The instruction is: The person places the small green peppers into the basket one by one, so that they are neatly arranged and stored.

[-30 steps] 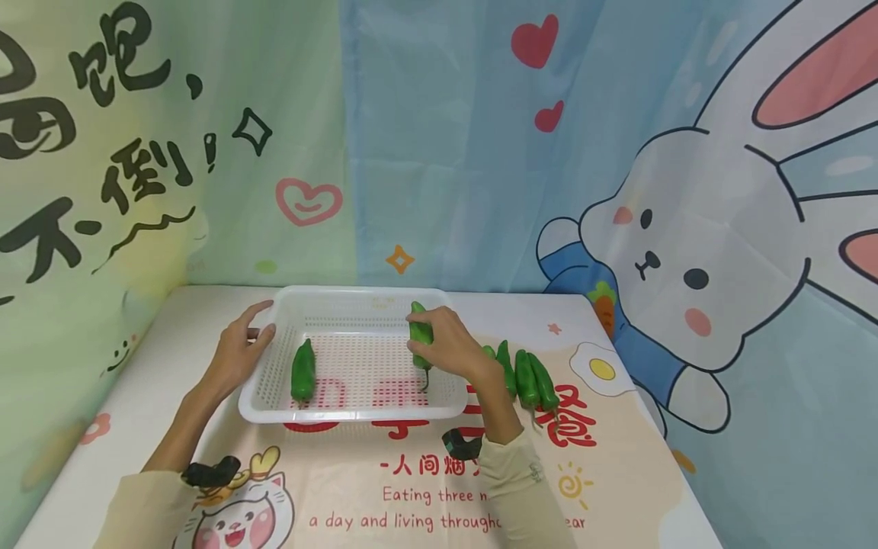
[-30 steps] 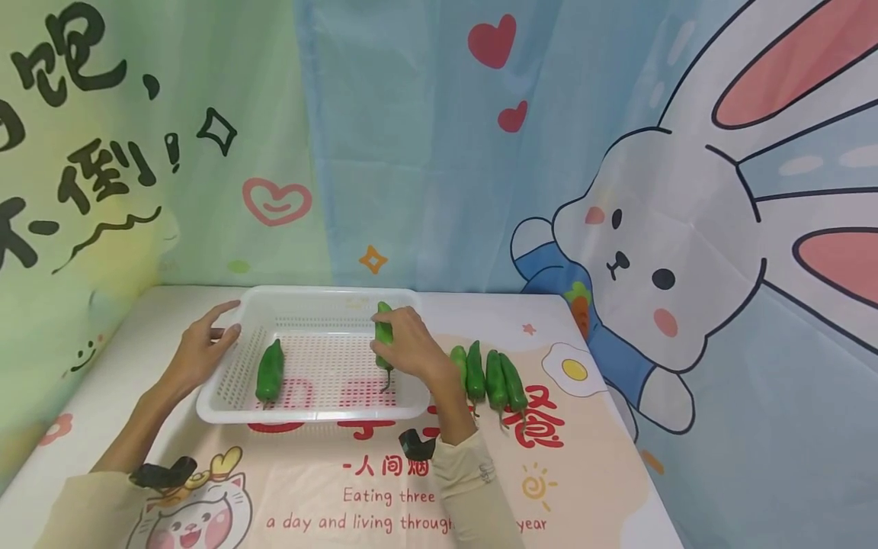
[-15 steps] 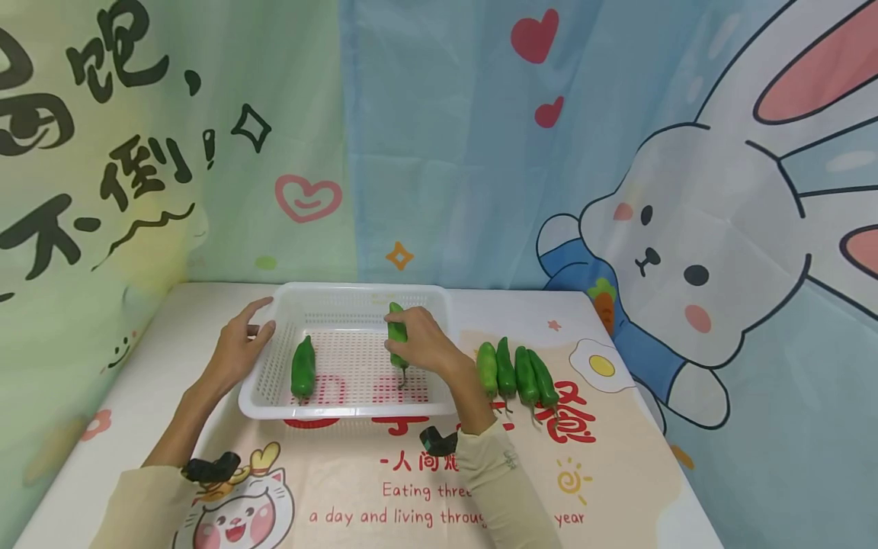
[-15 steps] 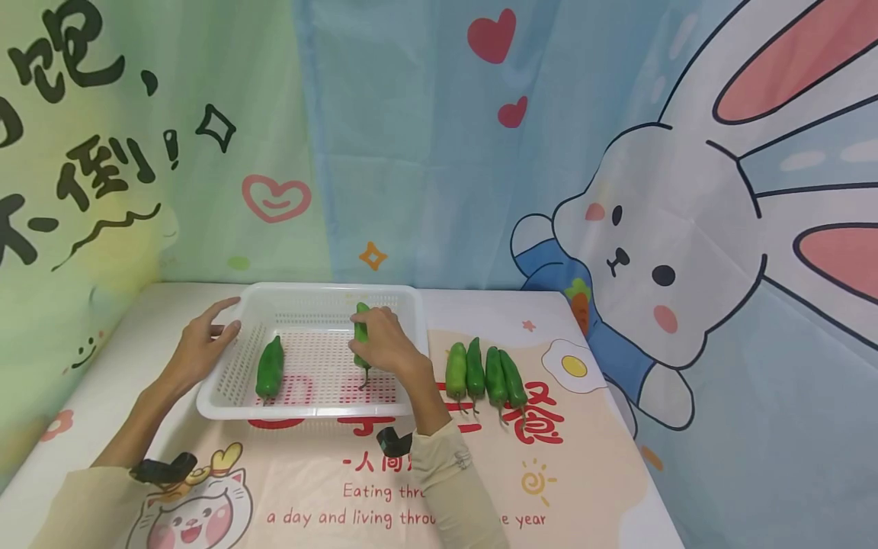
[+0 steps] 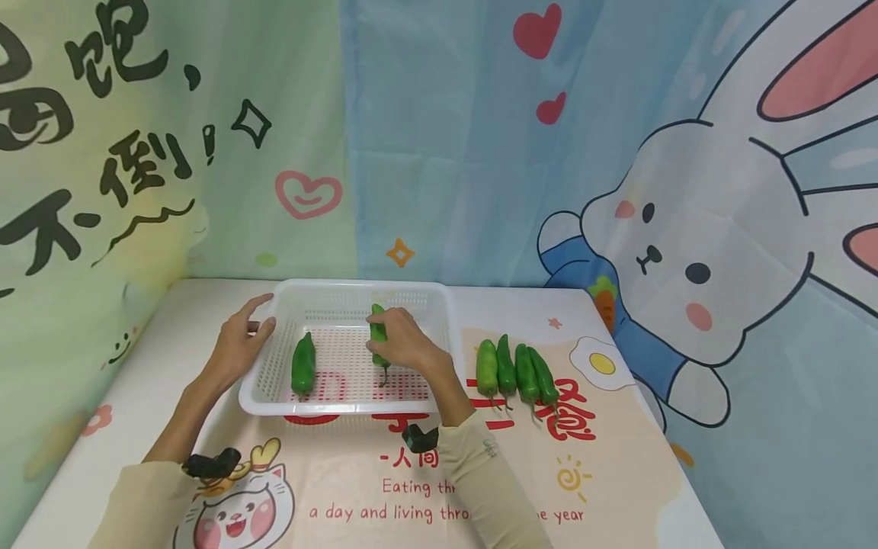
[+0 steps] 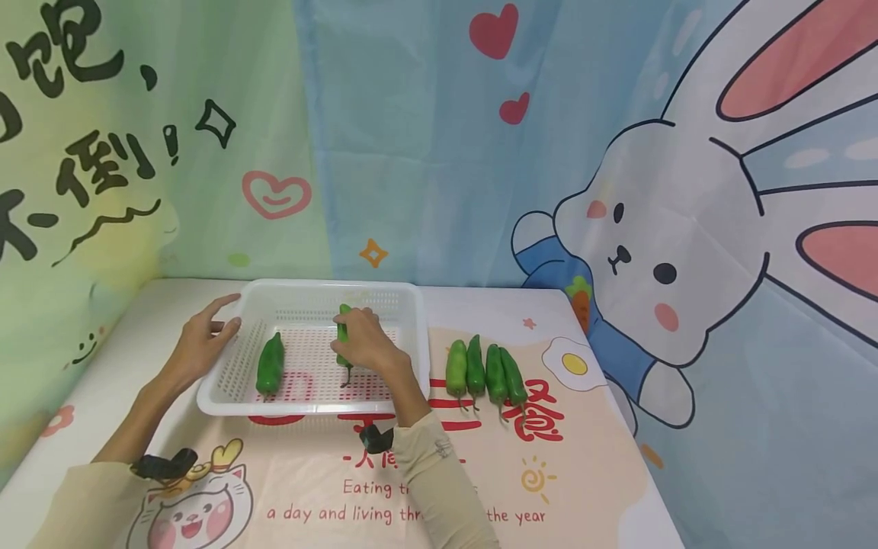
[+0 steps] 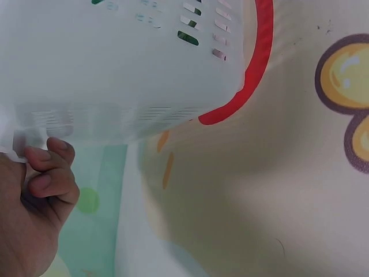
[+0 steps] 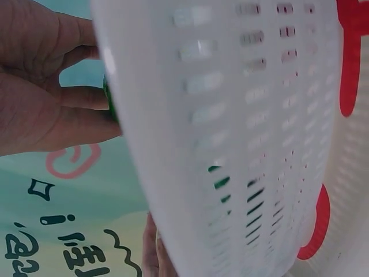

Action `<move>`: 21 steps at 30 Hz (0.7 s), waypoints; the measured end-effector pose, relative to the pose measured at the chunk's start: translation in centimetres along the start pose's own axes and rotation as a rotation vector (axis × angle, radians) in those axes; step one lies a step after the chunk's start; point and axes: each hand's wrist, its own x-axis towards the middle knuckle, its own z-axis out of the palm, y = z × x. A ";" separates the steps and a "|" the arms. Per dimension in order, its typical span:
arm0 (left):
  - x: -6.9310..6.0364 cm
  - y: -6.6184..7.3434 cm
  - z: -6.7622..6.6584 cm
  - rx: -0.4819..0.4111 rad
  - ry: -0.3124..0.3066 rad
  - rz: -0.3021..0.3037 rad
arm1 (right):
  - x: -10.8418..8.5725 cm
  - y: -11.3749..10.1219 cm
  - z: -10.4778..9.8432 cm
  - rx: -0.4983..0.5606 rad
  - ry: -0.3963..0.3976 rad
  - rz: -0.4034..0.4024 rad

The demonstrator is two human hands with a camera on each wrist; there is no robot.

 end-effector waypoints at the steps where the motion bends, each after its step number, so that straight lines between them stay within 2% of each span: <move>1: 0.0 0.0 0.0 0.000 -0.001 -0.002 | 0.1 -0.1 0.1 0.000 -0.002 0.004; 21: 0.0 0.0 0.0 0.020 0.000 0.001 | 2.0 -1.4 3.0 -0.004 -0.074 0.032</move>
